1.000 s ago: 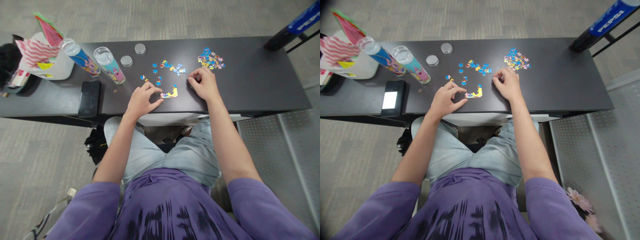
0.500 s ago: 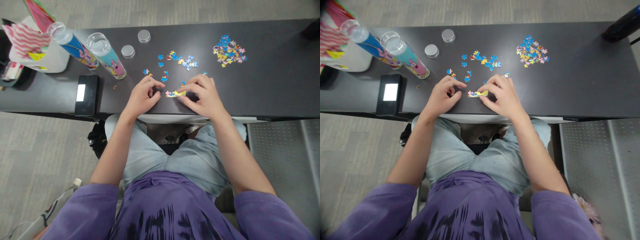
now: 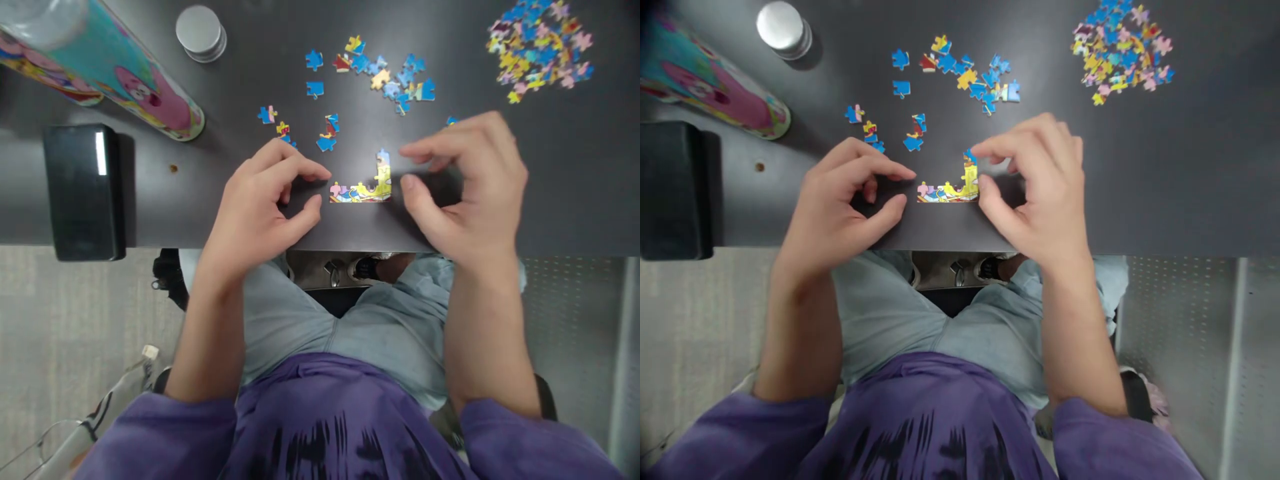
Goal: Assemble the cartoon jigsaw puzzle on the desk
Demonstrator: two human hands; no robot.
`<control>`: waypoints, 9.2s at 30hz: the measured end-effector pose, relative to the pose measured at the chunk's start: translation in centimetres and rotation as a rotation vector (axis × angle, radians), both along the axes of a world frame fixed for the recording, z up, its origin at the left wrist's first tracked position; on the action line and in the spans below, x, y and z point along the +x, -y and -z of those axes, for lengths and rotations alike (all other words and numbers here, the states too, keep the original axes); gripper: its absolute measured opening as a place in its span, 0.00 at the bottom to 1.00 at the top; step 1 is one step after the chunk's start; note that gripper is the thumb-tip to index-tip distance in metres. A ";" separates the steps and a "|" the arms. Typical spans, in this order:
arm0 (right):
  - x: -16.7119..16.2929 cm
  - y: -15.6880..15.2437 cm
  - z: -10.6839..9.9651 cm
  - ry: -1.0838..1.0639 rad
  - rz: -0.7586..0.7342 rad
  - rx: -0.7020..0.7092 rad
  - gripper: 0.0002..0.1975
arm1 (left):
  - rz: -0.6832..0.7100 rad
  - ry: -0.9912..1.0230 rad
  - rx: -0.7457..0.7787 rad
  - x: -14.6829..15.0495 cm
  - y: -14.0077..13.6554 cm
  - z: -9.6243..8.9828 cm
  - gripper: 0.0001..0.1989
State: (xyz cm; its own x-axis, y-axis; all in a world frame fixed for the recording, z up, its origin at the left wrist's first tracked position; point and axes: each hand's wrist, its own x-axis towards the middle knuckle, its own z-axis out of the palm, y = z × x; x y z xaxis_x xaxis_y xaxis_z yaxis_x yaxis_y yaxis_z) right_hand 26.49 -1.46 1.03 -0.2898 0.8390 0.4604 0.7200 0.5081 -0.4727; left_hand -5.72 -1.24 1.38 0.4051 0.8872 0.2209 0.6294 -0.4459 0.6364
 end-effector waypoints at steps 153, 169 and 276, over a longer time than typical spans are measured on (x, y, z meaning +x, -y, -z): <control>1.7 -5.8 4.6 -0.489 -0.003 -0.271 0.25 | -0.046 0.055 0.081 -4.5 -0.1 2.4 0.09; 1.0 -5.0 3.6 -0.461 0.025 -0.312 0.28 | 0.015 0.016 0.077 -0.6 -2.3 2.7 0.05; 0.0 -5.1 3.7 -0.291 -0.033 -0.209 0.04 | -0.191 0.006 0.029 0.1 -2.6 2.8 0.15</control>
State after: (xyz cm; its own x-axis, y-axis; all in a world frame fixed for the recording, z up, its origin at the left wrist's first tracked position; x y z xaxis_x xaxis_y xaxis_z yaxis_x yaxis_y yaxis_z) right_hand 26.50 3.63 -2.71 -0.2003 0.9161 0.3472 0.5246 0.3996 -0.7517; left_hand -5.66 1.32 -1.43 0.2287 0.9410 0.2493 0.7005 -0.3369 0.6291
